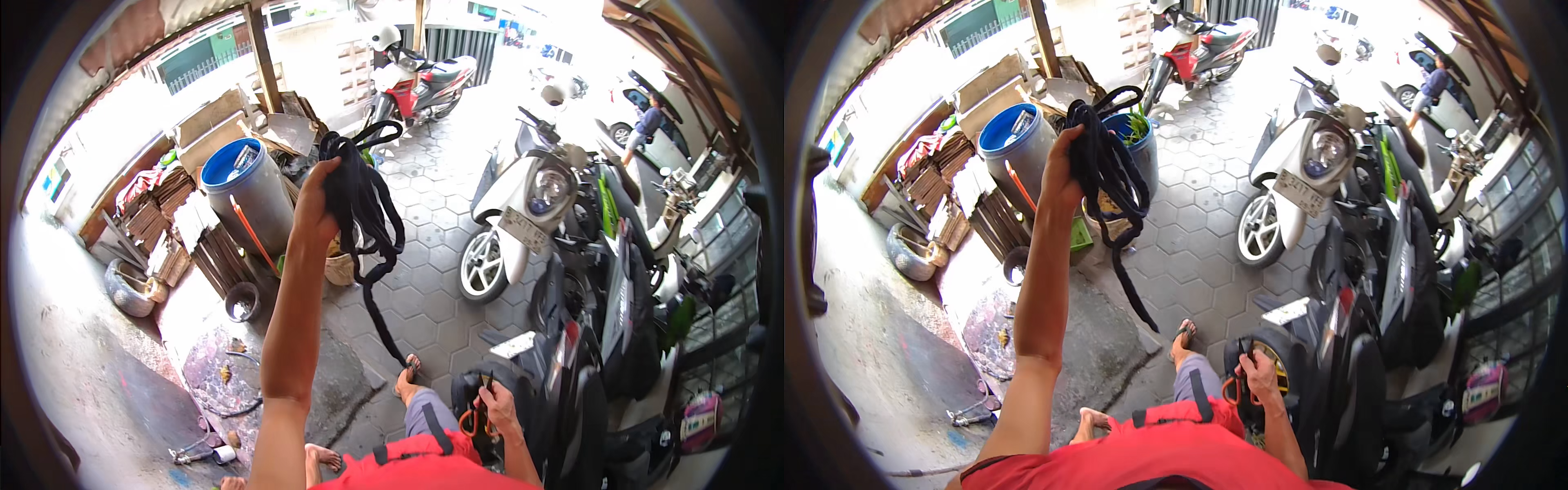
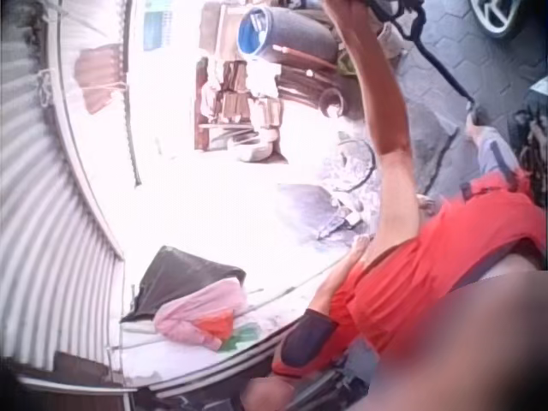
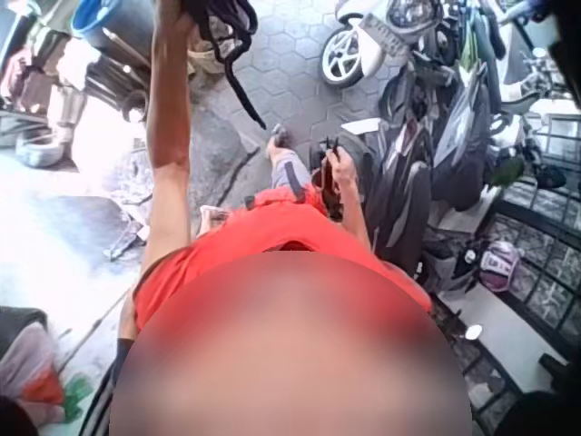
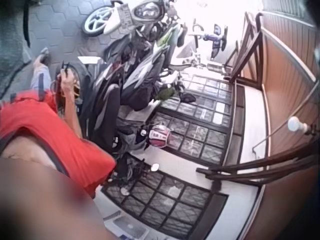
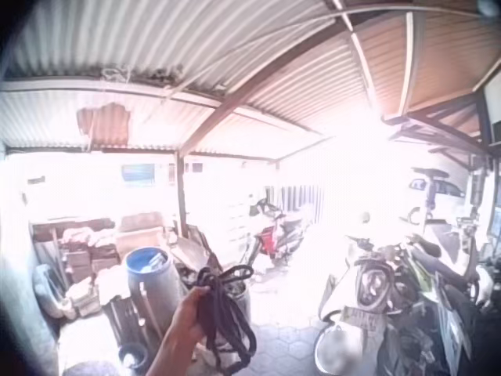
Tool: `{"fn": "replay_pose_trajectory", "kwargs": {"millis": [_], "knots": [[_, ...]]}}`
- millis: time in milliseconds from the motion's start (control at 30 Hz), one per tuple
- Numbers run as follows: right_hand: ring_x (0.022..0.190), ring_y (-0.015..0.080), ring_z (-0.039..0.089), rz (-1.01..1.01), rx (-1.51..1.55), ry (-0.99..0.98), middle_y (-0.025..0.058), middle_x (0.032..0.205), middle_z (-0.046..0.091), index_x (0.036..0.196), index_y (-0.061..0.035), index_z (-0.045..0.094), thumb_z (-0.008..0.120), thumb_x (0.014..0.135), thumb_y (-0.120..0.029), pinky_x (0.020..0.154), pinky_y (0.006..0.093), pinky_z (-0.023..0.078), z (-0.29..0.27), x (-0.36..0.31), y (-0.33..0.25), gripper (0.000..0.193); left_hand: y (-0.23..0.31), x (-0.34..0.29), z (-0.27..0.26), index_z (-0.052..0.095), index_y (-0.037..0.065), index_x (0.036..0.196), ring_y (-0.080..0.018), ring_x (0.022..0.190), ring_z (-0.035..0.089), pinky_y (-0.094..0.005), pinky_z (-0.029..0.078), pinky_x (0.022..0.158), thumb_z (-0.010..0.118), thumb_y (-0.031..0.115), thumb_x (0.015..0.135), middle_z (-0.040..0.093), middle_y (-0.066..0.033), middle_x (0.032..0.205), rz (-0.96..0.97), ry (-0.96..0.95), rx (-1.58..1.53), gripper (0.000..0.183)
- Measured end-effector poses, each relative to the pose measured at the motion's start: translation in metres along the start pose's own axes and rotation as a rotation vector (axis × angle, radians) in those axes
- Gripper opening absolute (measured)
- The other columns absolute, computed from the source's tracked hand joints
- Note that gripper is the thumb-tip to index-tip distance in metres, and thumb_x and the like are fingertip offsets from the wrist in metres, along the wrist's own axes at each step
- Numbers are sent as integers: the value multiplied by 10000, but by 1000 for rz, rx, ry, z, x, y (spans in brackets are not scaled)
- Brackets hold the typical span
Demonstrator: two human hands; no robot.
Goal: The person secures a large white sack and a black plastic bag onto the back of a white scooter using black straps. They use orange-handled scissors to trim excess strap length and then loop and tighten the straps around the scooter's rear frame and license plate area to hold the cargo in place.
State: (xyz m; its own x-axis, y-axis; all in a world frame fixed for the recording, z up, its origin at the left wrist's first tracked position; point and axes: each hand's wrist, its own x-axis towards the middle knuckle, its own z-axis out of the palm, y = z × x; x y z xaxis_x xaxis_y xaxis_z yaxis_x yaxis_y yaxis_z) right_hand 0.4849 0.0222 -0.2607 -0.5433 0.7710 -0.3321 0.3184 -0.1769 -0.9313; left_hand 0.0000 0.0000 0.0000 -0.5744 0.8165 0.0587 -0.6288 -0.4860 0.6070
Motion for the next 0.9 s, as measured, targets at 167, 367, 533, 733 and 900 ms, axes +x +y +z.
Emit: {"fn": "replay_pose_trajectory", "kwargs": {"millis": [167,367,533,733,900], "knots": [[633,115,617,6,48,-71,67,719,665,857,-8,606,614,948,-223,588,274,495,22,223,-111,234,-14,168,-64,563,21,1191,-244,1050,617,-441,457,1033,682,175,863,634,-100,1128,-33,109,15,381],[706,91,604,-78,67,-210,28,761,648,912,-31,587,597,989,-226,651,251,492,32,494,-248,210,-67,287,-156,517,93,1344,-249,831,658,-368,584,712,624,173,820,655,-137,1125,-126,265,-63,541],[758,98,621,-64,271,-302,22,845,659,952,-42,587,560,1013,-215,728,254,509,42,748,-298,186,-150,465,-229,428,248,1447,-256,701,634,-396,582,641,588,150,821,642,-147,1076,-258,385,-107,653],[849,137,658,-67,345,-182,59,895,676,1000,-33,575,533,1023,-210,803,288,528,-2,976,-425,183,-208,812,-177,493,157,1374,-231,720,657,-412,582,645,538,111,848,663,-116,904,-687,322,-23,530],[911,235,691,-129,544,28,103,901,692,1001,-24,571,526,1023,-179,874,364,549,-85,1157,-484,163,-254,1095,-98,532,11,1226,-248,777,668,-437,601,731,560,74,819,637,-122,887,-781,-110,110,413]]}}
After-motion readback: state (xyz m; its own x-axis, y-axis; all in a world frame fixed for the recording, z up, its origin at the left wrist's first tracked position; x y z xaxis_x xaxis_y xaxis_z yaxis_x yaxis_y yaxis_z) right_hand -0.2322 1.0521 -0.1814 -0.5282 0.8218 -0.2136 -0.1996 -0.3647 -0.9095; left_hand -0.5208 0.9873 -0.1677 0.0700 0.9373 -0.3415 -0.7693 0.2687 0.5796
